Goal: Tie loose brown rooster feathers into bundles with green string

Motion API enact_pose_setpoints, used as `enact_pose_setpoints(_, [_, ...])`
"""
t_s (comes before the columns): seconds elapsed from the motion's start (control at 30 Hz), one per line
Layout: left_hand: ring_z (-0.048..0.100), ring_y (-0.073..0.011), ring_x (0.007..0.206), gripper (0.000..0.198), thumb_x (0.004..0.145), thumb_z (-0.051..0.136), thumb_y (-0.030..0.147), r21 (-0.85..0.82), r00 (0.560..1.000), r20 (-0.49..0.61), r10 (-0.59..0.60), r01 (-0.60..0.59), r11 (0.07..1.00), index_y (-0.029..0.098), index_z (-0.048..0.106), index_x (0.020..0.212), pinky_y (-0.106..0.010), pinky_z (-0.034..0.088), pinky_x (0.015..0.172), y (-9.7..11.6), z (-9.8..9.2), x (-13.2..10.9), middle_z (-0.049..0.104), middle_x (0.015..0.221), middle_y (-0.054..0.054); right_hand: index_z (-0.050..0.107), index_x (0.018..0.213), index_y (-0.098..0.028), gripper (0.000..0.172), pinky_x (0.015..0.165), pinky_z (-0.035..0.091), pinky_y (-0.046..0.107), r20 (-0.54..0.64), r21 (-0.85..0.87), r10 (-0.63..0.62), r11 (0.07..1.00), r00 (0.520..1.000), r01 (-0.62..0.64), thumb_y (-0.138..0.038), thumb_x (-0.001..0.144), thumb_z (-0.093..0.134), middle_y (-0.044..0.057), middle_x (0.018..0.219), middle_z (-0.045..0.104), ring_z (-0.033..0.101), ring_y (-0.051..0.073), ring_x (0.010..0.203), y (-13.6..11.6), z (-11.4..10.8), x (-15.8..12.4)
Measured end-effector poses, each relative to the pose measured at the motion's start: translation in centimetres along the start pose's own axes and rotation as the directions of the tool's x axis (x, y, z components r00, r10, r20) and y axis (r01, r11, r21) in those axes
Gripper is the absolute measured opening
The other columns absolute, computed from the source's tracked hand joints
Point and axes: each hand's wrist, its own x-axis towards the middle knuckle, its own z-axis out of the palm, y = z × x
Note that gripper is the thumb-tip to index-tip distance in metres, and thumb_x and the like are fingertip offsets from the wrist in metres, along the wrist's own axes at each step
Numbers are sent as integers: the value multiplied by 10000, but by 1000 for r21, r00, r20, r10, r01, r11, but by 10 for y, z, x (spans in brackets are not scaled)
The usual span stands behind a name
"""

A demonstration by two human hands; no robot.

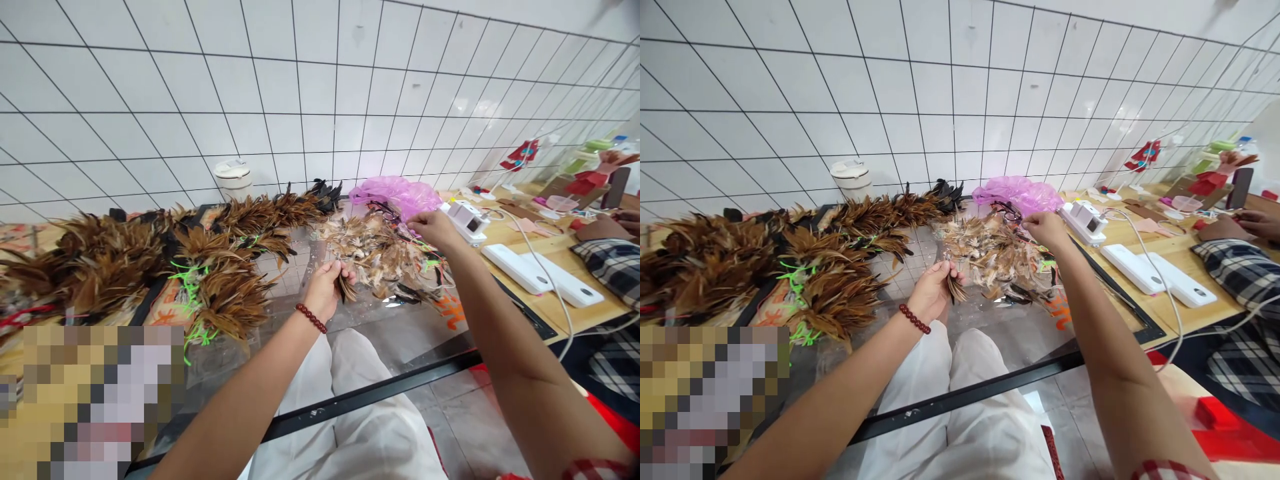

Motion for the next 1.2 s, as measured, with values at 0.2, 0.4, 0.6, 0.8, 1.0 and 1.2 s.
enact_pose_setpoints(0.2, [590,-104,619,217,769,720,272,-1,999,-31,12,-12,1000,134,572,690,-243,485,658,-6,-3,3,519,603,25,765,882,-136,257,645,424,266,145,-456,19,888,989,49,-109,710,576,93,807,731,613,172,683,2,-4,31])
enact_pose_setpoints(0.4, [610,-118,643,206,758,729,280,-14,999,-38,6,-7,1000,134,592,708,-252,488,684,-10,-6,5,532,599,21,743,697,-108,124,616,373,283,351,-644,209,761,913,74,-56,641,645,101,664,686,574,156,624,-3,-34,29])
enact_pose_setpoints(0.6, [612,-114,622,201,771,713,249,-6,999,-53,8,-8,1000,119,587,683,-231,483,654,-10,-5,6,535,583,17,728,879,-148,174,638,361,271,423,-550,206,832,883,69,-250,749,675,62,770,693,547,129,669,17,-60,14])
enact_pose_setpoints(0.8, [601,-110,592,171,809,674,212,-3,997,-71,10,-11,1000,113,594,694,-232,482,641,-9,-3,6,538,563,13,716,853,-137,268,631,368,299,306,-535,226,844,925,-29,-363,839,572,104,781,680,535,165,673,46,-35,13])
enact_pose_setpoints(1.0, [599,-105,581,168,843,622,178,-28,998,-68,-4,2,1000,109,592,693,-227,488,642,-9,-4,6,536,558,11,708,716,-152,78,616,352,292,294,-436,187,899,937,-43,-220,703,673,48,653,641,508,145,617,53,-15,8])
enact_pose_setpoints(1.2, [597,-111,584,177,860,585,161,-24,999,-21,-28,28,999,110,585,690,-230,487,620,-4,-4,5,537,568,4,710,719,-142,93,633,345,326,102,-327,116,942,988,-77,-232,722,685,58,634,638,502,134,615,35,-55,-7])
